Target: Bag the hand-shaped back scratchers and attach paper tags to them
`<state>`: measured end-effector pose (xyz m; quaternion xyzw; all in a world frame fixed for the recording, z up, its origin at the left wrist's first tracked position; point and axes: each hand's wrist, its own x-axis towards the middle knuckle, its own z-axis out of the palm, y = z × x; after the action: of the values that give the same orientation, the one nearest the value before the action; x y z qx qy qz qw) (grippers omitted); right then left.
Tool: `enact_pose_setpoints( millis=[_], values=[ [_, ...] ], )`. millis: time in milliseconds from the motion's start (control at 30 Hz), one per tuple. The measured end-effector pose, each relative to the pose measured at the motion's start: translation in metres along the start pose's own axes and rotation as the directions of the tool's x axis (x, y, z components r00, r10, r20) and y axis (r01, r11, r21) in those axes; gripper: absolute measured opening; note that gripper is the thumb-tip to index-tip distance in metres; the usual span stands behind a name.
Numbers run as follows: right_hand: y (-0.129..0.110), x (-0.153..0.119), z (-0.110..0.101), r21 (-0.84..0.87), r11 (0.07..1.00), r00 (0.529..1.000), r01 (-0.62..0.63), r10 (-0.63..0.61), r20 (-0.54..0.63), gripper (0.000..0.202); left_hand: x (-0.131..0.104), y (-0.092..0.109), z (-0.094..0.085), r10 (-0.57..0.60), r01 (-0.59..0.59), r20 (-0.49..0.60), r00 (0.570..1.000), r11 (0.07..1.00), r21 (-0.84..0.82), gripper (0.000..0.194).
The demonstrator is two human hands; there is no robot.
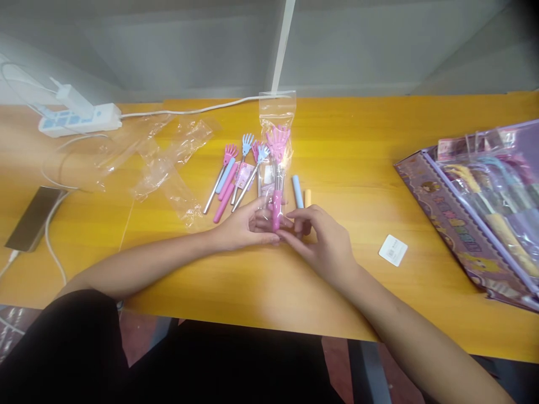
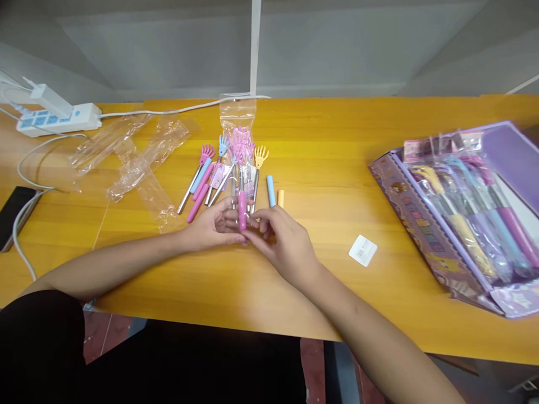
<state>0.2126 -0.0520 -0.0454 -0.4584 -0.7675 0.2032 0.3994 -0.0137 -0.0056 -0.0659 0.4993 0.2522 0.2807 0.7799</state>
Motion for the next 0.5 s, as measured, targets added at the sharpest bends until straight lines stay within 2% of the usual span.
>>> enact_pose_setpoints(
  millis=[100, 200, 333, 500],
  values=[
    [0.001, 0.002, -0.002, 0.06, 0.991, 0.993, -0.119, 0.118, 0.019, 0.027, -0.001, 0.002, 0.001, 0.006, -0.006, 0.01, 1.0, 1.0, -0.008, 0.085],
    [0.002, 0.005, -0.006, 0.127, 0.971, 0.978, -0.203, 0.193, 0.08, 0.016, -0.001, 0.007, 0.004, 0.011, -0.011, -0.009, 1.0, 1.0, -0.007, 0.075],
    [0.003, 0.008, -0.011, 0.111, 0.982, 0.984, -0.153, 0.141, 0.109, 0.022, -0.002, 0.01, 0.003, 0.013, -0.013, -0.004, 1.0, 1.0, 0.003, 0.07],
    [-0.001, 0.006, -0.011, 0.062, 0.994, 0.985, -0.092, 0.082, 0.151, 0.02, 0.001, 0.002, -0.004, 0.049, -0.049, -0.025, 0.998, 0.999, 0.018, 0.074]
  ],
)
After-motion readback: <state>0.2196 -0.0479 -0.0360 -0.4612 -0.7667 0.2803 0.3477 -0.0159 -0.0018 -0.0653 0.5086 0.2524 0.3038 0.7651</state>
